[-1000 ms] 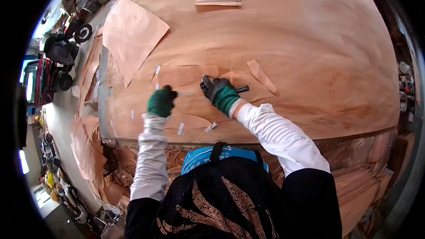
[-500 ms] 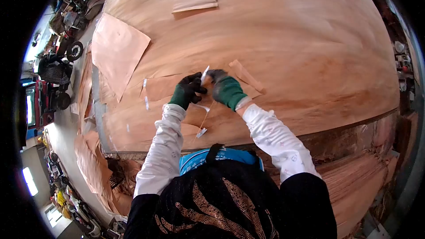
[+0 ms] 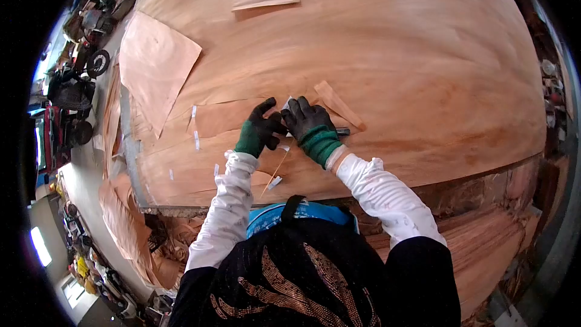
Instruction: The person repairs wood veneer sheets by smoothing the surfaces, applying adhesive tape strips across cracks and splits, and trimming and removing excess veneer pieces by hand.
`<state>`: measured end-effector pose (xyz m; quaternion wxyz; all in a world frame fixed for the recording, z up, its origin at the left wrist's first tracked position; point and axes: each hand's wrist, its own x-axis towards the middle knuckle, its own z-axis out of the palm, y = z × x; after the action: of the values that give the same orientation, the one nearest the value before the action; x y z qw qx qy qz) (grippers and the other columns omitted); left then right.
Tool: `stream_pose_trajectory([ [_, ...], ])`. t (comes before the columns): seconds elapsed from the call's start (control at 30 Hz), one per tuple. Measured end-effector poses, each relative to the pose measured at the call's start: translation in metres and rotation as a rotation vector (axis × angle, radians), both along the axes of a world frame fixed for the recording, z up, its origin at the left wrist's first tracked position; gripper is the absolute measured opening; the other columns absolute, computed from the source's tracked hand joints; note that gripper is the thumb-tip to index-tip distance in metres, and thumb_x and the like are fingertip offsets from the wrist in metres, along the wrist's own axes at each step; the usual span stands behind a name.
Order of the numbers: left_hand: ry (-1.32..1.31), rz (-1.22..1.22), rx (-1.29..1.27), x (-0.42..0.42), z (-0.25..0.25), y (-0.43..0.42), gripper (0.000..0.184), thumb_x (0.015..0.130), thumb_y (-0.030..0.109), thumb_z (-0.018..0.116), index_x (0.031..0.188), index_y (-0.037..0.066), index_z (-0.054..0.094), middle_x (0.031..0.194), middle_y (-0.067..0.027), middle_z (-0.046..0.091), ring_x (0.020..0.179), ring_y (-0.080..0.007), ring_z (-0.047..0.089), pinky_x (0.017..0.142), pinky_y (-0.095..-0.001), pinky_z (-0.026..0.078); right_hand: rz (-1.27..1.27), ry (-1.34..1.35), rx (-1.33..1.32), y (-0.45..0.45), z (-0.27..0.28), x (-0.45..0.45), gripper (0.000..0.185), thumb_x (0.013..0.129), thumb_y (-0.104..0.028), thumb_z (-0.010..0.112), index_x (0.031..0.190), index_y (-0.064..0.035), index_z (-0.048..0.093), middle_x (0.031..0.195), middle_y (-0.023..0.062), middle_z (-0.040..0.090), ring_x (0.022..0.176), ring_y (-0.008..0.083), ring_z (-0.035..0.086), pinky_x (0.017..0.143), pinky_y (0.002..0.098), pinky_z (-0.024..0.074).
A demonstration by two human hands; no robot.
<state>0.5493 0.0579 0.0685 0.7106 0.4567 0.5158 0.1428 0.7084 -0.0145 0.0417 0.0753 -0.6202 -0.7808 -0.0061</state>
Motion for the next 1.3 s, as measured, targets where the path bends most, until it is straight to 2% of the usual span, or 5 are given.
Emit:
stream_pose_trajectory([
  [0.23,0.693,-0.41,0.989,-0.053,-0.001,0.025,0.011,0.085,0.019,0.062,0.085,0.008,0.062,0.059,-0.0082,0.062,0.043,-0.0203,0.059,0.038,-0.0332,0.042,-0.016,-0.094,-0.032,0.004,0.001,-0.009,0.04,0.078,-0.022,0.061,0.117,-0.0097,0.057,0.124,0.0132,0.051,0.117,0.0281,0.046,0.075,0.037,0.0484],
  [0.4,0.298,0.282,0.027,-0.075,0.014,0.053,0.018,0.088,0.017,0.062,0.099,0.003,0.061,0.069,-0.0147,0.064,0.05,-0.0207,0.059,0.04,-0.0296,0.042,-0.061,-0.16,-0.113,0.011,0.01,-0.013,0.033,0.082,-0.021,0.056,0.115,-0.0129,0.059,0.122,0.0104,0.054,0.112,0.0281,0.05,0.071,0.0418,0.0478],
  [0.7,0.437,-0.599,1.078,-0.114,-0.051,0.069,0.019,0.077,0.021,0.067,0.084,0.005,0.061,0.067,-0.0131,0.061,0.056,-0.0261,0.059,0.048,-0.0363,0.047,-0.188,0.365,-0.022,0.092,-0.045,-0.104,0.032,0.077,-0.036,0.059,0.096,-0.0097,0.063,0.111,0.0162,0.06,0.106,0.03,0.058,0.083,0.0425,0.0482],
  [0.77,0.224,-0.067,0.154,-0.099,-0.007,0.066,0.021,0.085,0.023,0.057,0.083,0.003,0.061,0.067,-0.0125,0.06,0.051,-0.0246,0.058,0.042,-0.0338,0.047,-0.129,0.167,-0.269,0.108,-0.023,-0.121,0.052,0.077,-0.047,0.056,0.112,-0.0098,0.063,0.125,0.0151,0.056,0.117,0.0325,0.051,0.091,0.0505,0.0418],
  [1.3,-0.003,-0.016,0.349,-0.167,0.095,0.068,0.027,0.087,0.015,0.062,0.108,-0.001,0.055,0.097,-0.0192,0.065,0.062,-0.0231,0.065,0.039,-0.0291,0.048,-0.032,0.124,0.361,0.057,-0.032,-0.113,0.025,0.08,-0.028,0.056,0.092,-0.0094,0.066,0.106,0.0096,0.061,0.107,0.031,0.053,0.08,0.0519,0.043],
])
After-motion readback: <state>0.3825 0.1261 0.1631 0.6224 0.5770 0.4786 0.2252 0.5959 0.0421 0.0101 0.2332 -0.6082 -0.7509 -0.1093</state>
